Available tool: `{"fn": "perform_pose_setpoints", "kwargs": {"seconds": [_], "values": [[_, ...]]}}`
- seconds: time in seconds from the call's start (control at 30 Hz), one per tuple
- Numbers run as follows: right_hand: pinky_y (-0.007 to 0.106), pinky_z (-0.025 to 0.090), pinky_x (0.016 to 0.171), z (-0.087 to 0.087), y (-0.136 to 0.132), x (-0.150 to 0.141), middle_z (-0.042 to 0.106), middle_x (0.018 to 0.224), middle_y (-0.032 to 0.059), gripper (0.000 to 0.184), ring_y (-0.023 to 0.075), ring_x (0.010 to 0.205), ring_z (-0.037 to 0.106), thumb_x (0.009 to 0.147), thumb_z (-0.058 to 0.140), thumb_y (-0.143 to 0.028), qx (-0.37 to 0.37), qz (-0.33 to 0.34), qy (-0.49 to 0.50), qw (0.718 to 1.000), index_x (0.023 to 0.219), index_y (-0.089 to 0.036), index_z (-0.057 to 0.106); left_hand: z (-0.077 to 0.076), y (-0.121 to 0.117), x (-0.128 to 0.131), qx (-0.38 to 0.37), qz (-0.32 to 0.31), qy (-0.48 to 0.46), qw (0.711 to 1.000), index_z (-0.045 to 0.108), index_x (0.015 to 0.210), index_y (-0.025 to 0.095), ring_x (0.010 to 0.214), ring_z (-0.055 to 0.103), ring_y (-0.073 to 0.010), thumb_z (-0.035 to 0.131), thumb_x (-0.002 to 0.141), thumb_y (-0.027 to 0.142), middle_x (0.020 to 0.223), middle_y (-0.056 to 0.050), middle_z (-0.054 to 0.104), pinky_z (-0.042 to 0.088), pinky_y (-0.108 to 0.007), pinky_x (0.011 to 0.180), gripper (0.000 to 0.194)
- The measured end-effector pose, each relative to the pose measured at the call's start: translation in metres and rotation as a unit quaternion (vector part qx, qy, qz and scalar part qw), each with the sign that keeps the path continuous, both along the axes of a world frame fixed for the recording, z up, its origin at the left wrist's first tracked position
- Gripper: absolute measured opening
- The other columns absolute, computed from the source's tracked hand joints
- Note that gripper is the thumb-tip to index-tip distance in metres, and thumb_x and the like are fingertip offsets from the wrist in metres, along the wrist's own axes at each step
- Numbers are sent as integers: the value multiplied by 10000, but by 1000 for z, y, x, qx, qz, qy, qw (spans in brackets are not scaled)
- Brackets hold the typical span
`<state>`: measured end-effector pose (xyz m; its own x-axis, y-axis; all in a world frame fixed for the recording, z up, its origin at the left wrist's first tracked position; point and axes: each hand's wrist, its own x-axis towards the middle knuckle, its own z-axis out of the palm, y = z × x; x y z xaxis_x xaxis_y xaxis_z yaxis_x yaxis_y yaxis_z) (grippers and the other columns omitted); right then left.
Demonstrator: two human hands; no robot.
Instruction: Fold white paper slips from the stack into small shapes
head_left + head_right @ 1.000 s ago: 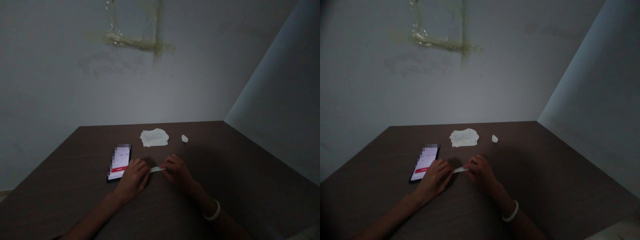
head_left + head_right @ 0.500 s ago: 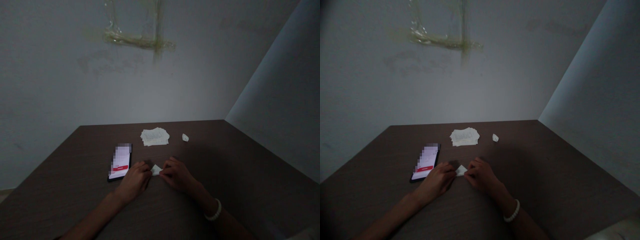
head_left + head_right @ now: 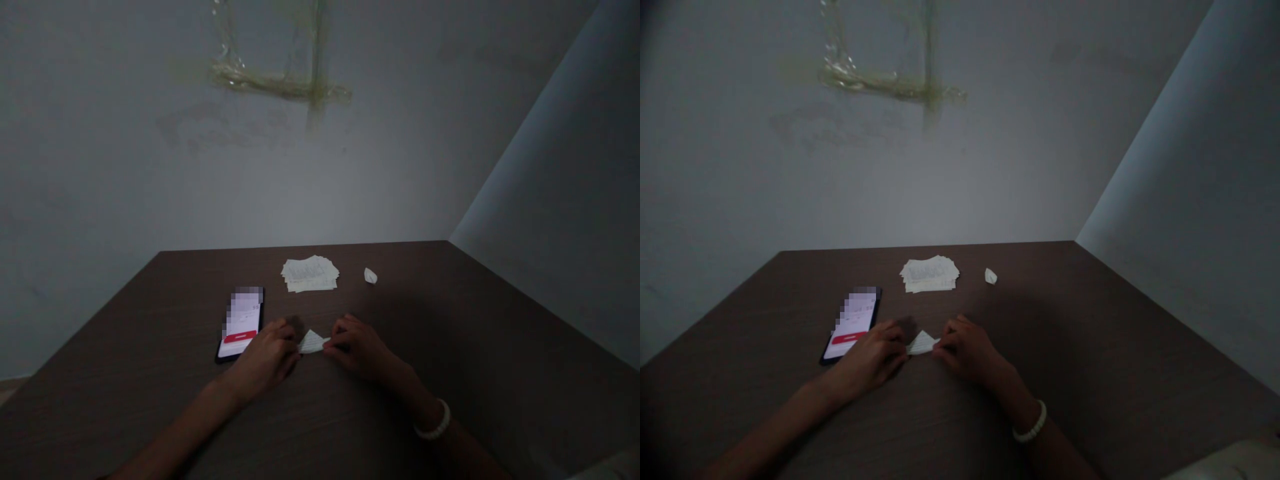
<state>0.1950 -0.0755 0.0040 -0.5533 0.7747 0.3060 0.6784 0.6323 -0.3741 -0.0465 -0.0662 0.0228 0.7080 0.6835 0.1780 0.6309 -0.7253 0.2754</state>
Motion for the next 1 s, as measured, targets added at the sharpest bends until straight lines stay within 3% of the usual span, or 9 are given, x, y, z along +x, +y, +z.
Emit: {"fn": "perform_pose_setpoints", "kwargs": {"seconds": [0.37,0.73,1.0], "values": [[308,412,822,-3,2,-5,577,908,37,117,161,871,512,884,598,-240,0,-21,16,1000,833,-178,683,-9,-6,9,-15,48,-88,995,664,803,164,835,562,-210,522,919,243,814,-45,641,437,-366,788,199],[297,427,778,-7,4,-17,604,925,48,99,182,897,527,836,665,-260,14,-84,46,995,795,-171,648,-18,3,14,0,70,-54,996,681,783,160,823,576,-218,536,906,213,790,-54,647,428,-347,771,197],[298,407,767,-4,7,-19,634,867,30,65,180,853,516,868,630,-245,32,-54,20,998,858,-187,659,-17,5,16,8,78,-47,996,671,772,152,806,586,-217,540,907,206,794,-55,657,425,-347,766,196]]}}
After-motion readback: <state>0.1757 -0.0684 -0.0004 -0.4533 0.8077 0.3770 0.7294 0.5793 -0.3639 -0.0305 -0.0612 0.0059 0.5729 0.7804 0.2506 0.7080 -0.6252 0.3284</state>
